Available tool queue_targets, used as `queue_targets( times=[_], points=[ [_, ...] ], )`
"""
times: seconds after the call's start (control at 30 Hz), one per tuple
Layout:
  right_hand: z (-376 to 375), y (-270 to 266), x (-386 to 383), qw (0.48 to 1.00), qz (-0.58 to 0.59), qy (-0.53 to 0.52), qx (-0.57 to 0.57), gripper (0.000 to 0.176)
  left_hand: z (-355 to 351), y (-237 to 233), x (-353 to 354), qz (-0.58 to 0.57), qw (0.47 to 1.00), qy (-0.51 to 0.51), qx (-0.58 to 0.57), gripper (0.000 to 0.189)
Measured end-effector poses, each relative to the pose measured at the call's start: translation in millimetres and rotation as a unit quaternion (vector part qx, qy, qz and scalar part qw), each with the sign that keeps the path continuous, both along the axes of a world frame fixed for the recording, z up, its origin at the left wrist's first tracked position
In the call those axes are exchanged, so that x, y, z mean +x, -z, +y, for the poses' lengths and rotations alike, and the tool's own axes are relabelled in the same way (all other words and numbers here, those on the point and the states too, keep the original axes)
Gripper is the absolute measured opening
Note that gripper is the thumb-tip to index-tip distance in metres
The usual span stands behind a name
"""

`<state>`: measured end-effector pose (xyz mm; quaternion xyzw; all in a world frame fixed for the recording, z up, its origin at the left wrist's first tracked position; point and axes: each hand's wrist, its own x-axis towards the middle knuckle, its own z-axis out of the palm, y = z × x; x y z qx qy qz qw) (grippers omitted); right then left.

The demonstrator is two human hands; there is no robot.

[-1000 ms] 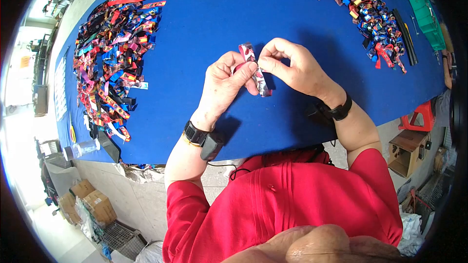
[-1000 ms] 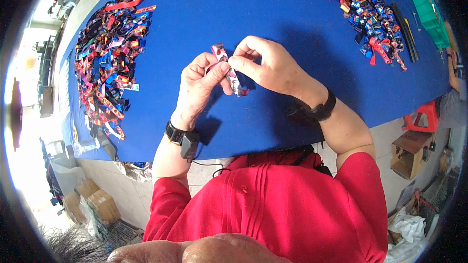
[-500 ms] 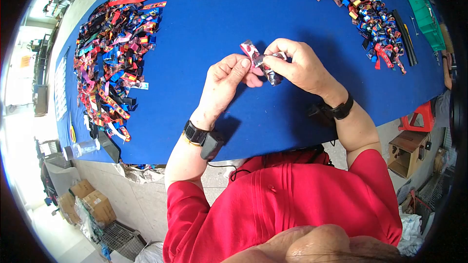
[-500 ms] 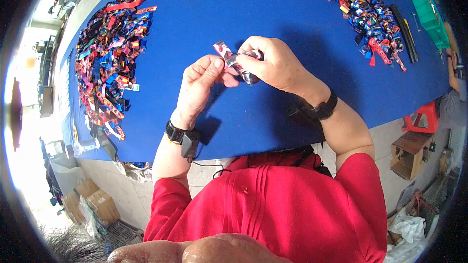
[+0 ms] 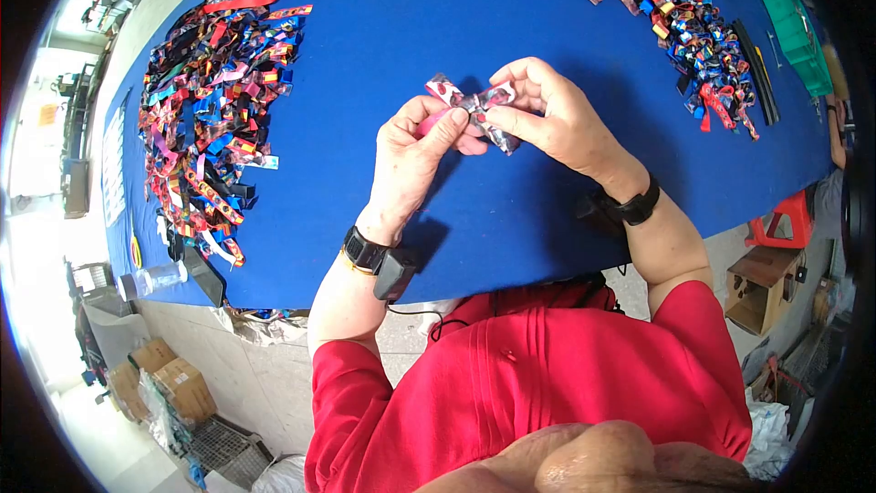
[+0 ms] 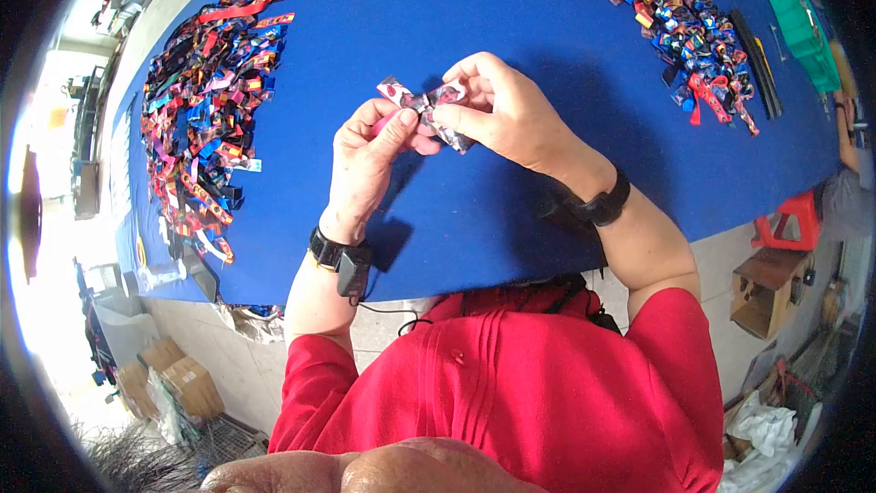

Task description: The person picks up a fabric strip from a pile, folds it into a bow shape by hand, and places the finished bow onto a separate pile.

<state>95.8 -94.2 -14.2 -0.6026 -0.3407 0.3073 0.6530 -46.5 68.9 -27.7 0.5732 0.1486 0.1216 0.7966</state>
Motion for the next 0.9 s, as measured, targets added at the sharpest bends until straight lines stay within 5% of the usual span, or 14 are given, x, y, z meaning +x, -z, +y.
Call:
queue_targets(
  times=[0.2, 0.9],
  points=[
    [0, -7, 3, 0.993, 0.077, -0.081, -0.033, 0.023, 0, 2, 1, -0.029, 0.999, -0.008, -0.024, 0.012],
    [1, -7, -2, 0.996, 0.009, 0.043, -0.077, 0.012, -1, 3, 0, -0.03, 0.997, 0.059, -0.04, 0.024]
  ],
)
